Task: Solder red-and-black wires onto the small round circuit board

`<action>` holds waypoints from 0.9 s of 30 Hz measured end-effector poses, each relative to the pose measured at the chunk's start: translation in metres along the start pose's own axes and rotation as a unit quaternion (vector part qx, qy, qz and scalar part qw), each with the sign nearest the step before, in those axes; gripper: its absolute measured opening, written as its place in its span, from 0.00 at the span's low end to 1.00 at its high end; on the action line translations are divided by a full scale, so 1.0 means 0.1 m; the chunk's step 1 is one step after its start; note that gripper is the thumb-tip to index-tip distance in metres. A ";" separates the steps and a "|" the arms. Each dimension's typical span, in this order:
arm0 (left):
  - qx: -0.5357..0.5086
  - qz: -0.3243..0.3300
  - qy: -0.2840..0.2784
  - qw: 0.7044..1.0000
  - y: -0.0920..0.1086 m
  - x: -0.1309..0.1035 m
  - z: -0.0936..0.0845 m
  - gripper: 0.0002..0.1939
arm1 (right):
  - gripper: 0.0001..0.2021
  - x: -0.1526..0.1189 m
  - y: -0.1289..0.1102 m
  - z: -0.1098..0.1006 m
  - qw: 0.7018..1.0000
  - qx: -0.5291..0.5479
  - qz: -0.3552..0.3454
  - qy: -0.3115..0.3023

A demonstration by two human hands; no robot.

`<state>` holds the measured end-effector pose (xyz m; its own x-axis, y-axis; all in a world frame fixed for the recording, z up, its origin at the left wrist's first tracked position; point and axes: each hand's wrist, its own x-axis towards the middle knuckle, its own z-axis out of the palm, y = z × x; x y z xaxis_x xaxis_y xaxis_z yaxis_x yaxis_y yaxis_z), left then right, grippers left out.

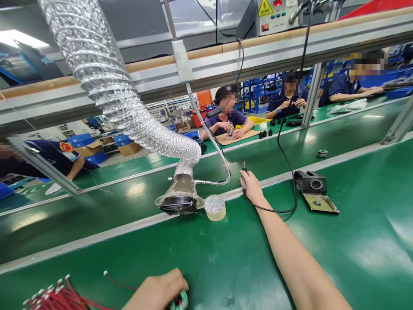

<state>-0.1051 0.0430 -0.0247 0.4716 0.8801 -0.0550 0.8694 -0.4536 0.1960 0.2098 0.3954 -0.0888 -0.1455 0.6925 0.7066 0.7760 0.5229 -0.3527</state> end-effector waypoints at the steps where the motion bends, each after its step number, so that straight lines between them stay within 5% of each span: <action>1: 0.024 -0.026 -0.020 0.999 -0.11 0.03 -0.21 0.14 | 0.19 -0.02 -0.03 -0.04 1.000 0.003 0.000 0.002; 4: 0.139 -0.131 -0.092 0.977 -0.51 0.19 -0.88 0.09 | 0.19 -0.15 -0.12 -0.19 1.000 0.022 0.006 -0.002; 7: 0.187 -0.245 -0.071 0.949 -1.05 0.41 -1.27 0.06 | 0.20 -0.34 -0.19 -0.32 1.000 0.017 0.006 -0.016; 10: 0.179 -0.298 -0.031 0.937 -1.57 0.55 -1.25 0.12 | 0.20 -0.55 -0.28 -0.45 1.000 -0.021 -0.006 -0.018; 13: 0.145 -0.312 0.012 0.939 -1.82 0.58 -1.01 0.20 | 0.20 -0.77 -0.43 -0.62 0.999 -0.029 -0.008 -0.023; 16: 0.110 -0.304 0.075 0.943 -1.78 0.49 -0.81 0.27 | 0.21 -1.00 -0.64 -0.82 0.999 -0.015 -0.003 -0.033; 19: 0.074 -0.261 0.121 0.955 -1.56 0.22 -0.74 0.24 | 0.20 -1.22 -0.84 -0.97 0.999 0.026 -0.009 -0.017; 22: 0.005 -0.177 0.090 0.980 -1.23 -0.24 -0.71 0.11 | 0.19 -1.41 -1.06 -1.09 0.997 0.076 -0.004 -0.004; 27: -0.184 -0.026 0.008 0.983 -0.69 -0.95 -0.42 0.11 | 0.19 -1.65 -1.49 -1.27 0.991 0.130 0.017 -0.039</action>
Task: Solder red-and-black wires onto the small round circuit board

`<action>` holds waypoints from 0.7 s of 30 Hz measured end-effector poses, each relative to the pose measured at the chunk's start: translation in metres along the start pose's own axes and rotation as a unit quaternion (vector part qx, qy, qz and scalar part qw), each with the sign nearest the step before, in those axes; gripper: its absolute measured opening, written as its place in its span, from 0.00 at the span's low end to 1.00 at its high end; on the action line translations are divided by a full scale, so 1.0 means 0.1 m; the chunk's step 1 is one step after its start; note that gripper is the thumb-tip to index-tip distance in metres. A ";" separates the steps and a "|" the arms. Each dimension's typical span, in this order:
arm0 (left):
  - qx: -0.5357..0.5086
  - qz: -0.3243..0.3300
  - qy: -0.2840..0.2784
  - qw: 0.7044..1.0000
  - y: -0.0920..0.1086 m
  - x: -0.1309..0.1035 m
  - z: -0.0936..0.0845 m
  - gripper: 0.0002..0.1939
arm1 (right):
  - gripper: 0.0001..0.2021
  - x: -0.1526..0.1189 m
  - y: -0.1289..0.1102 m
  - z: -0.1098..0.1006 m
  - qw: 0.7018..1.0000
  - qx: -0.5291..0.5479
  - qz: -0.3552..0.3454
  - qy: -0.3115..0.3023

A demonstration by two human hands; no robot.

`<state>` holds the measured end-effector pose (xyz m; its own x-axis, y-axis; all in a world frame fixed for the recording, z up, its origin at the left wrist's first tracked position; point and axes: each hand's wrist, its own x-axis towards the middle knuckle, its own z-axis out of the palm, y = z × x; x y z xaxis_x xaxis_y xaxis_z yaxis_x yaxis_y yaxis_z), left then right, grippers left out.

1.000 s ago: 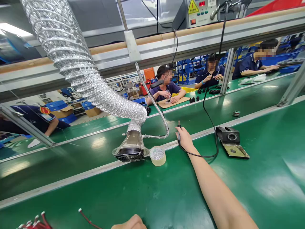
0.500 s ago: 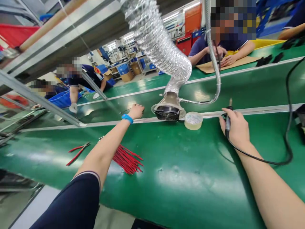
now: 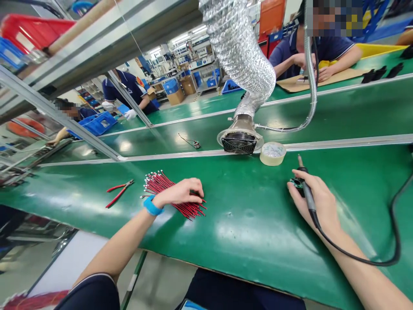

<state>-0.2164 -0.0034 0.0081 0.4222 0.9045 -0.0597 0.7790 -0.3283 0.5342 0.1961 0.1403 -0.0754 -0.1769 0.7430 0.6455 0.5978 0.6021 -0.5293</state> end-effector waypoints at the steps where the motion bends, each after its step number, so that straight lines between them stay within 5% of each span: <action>1: -0.007 -0.002 0.001 1.000 0.03 -0.07 0.09 0.11 | 0.19 -0.05 -0.09 -0.01 1.000 0.012 -0.003 -0.007; 6: -0.022 0.000 0.049 0.999 0.14 -0.09 0.25 0.13 | 0.18 -0.31 -0.51 -0.01 0.995 0.075 -0.021 -0.060; 10: -0.077 -0.024 0.132 0.988 0.36 0.13 0.16 0.12 | 0.19 -0.49 -0.76 0.03 0.992 0.096 -0.023 -0.082; 13: -0.089 -0.012 0.139 0.986 0.58 0.38 0.19 0.11 | 0.21 -0.54 -0.90 0.06 0.995 0.071 -0.018 -0.061; 21: -0.162 0.020 0.147 0.976 0.98 0.81 0.68 0.07 | 0.18 -0.60 -1.08 0.02 0.989 0.135 0.028 -0.060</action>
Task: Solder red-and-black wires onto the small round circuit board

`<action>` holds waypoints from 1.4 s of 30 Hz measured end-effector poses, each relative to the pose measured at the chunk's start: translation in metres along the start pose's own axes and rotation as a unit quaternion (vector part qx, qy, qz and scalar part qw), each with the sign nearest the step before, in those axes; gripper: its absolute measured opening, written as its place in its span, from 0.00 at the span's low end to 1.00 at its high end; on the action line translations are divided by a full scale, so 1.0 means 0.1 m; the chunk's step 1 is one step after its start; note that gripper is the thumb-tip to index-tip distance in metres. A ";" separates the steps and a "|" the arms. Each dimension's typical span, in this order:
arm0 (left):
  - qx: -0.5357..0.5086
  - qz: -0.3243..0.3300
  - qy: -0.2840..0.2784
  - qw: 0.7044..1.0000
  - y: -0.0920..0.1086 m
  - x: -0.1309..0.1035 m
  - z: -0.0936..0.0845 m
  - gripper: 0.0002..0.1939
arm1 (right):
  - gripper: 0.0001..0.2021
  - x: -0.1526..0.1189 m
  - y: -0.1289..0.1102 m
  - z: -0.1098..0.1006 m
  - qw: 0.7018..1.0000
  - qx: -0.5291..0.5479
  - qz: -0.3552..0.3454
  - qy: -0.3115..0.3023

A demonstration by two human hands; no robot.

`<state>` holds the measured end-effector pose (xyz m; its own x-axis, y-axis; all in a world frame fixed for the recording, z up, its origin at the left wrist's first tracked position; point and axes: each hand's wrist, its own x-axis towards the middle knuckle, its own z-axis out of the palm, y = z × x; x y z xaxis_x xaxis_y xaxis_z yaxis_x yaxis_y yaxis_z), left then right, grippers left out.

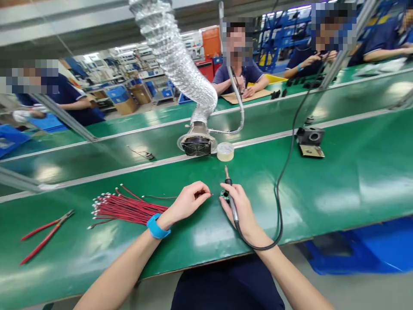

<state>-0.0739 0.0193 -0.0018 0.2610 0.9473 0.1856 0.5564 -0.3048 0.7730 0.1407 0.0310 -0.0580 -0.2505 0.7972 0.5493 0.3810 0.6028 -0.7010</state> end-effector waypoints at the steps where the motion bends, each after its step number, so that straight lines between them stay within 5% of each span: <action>1: -0.020 -0.010 -0.001 1.000 0.00 -0.01 0.05 0.07 | 0.18 -0.03 -0.03 0.00 1.000 0.022 0.002 -0.006; 8: -0.122 -0.085 -0.028 0.988 0.02 -0.12 0.21 0.09 | 0.24 -0.21 -0.19 0.02 0.997 0.074 0.019 -0.021; 19: -0.081 -0.045 0.017 0.996 0.11 -0.14 0.22 0.10 | 0.24 -0.17 -0.23 0.03 0.991 0.119 0.021 -0.052; 28: -0.051 -0.037 0.043 0.997 0.15 -0.17 0.35 0.09 | 0.11 -0.49 -0.33 -0.21 0.970 0.087 0.160 0.162; 42: -0.007 -0.012 0.054 0.998 0.15 -0.19 0.39 0.06 | 0.10 -0.52 -0.36 -0.26 0.983 0.082 0.095 0.137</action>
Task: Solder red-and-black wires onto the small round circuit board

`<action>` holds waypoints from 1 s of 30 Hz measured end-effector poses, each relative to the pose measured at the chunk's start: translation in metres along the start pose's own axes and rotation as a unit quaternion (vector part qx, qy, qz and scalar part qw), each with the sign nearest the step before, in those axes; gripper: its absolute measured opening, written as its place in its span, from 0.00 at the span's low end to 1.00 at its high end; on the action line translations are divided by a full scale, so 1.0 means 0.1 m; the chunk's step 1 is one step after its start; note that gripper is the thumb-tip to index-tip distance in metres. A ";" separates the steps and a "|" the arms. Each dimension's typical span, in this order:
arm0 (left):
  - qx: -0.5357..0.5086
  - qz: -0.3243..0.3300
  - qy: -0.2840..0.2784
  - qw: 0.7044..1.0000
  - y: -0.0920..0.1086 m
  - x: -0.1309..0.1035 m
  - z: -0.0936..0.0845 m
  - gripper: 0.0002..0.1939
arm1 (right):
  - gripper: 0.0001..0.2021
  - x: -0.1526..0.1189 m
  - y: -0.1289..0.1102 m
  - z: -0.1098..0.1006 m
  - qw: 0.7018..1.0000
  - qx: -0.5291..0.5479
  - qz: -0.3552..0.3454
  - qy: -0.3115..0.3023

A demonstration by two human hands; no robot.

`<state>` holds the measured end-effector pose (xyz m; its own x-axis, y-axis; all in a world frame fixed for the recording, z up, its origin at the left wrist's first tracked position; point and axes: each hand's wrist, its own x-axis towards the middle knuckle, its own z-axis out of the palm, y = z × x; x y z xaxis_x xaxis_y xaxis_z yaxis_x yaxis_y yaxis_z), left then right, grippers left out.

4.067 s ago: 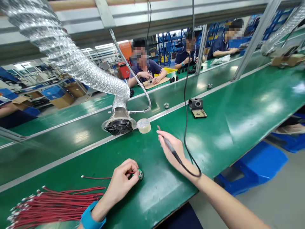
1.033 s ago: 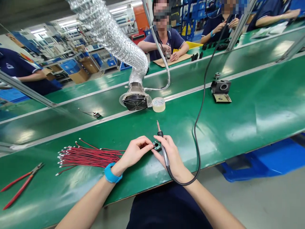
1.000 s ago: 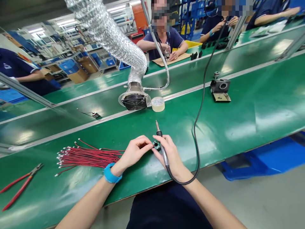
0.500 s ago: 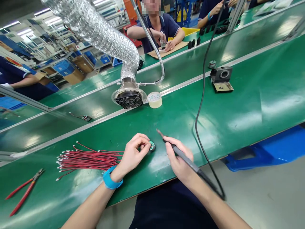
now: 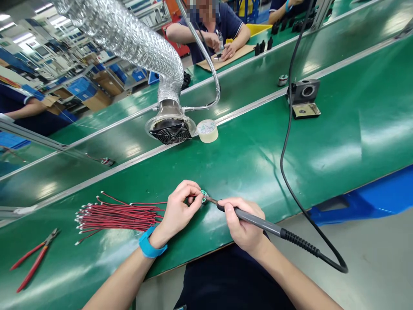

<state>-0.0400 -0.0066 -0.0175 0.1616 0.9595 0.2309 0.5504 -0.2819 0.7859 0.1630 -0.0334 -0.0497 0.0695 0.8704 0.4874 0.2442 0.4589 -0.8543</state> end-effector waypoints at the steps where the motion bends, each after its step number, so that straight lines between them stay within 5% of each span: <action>1: 0.001 0.002 0.000 1.000 0.00 0.00 0.00 0.06 | 0.10 0.00 0.00 0.00 1.000 -0.001 0.000 0.001; 10: 0.001 0.009 -0.003 1.000 -0.03 0.00 0.00 0.06 | 0.10 -0.03 0.01 0.01 0.998 0.036 0.046 0.025; 30: 0.053 0.047 -0.048 0.996 0.02 0.09 -0.08 0.07 | 0.09 0.01 0.01 0.02 0.999 0.045 0.029 0.007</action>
<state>-0.0441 0.0012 -0.0088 0.2911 0.9260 0.2404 0.6121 -0.3734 0.6971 0.1618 -0.0320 -0.0507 0.0940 0.8937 0.4388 0.1508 0.4228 -0.8936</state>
